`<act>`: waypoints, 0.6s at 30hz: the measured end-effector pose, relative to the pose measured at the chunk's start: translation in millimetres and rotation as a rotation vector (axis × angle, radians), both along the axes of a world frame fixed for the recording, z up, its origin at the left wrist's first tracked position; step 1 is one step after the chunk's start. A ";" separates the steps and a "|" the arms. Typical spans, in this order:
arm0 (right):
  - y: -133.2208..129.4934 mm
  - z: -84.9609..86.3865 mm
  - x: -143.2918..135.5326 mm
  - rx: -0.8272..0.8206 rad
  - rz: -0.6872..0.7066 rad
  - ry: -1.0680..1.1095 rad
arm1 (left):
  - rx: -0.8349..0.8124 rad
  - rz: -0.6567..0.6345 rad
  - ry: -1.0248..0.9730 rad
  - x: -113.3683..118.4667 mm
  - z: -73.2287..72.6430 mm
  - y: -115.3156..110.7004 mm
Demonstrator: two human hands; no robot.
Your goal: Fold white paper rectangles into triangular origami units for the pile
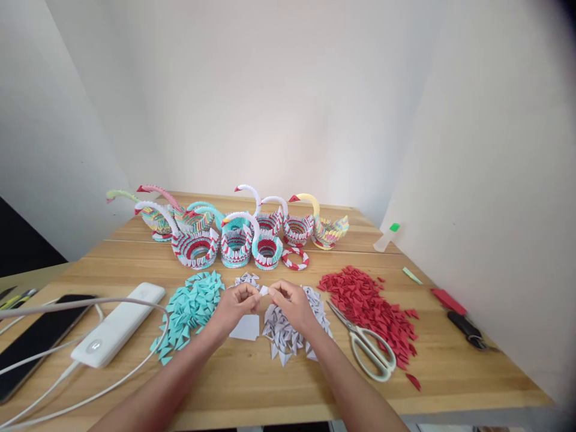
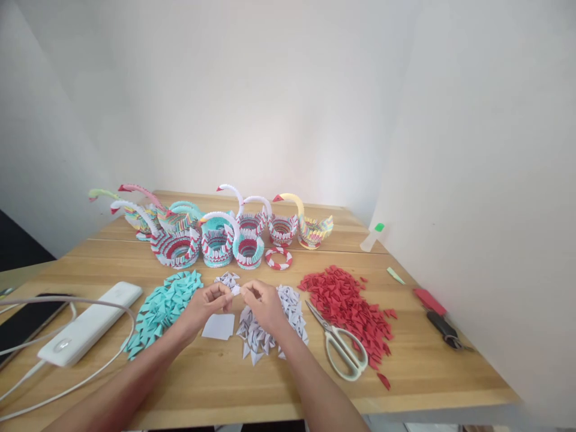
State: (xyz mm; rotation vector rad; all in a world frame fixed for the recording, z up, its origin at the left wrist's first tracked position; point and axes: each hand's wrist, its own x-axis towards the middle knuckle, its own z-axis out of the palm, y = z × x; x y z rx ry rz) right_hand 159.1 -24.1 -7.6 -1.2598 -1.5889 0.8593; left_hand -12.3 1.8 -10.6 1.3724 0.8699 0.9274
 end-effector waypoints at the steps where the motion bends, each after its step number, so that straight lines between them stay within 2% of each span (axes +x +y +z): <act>1: -0.1 -0.3 0.4 0.020 -0.002 -0.017 | -0.007 -0.005 0.003 0.0 -0.6 -0.2; 4: -0.7 -1.2 0.3 0.047 -0.005 -0.043 | -0.018 -0.016 -0.003 -0.2 -2.3 -0.2; 11: -0.2 -1.5 -2.5 -0.043 0.052 0.027 | 0.032 0.025 0.018 1.3 -3.7 -0.3; 18: -0.9 -2.2 -2.9 0.041 0.010 -0.028 | 0.003 -0.080 -0.066 1.4 -5.3 -0.2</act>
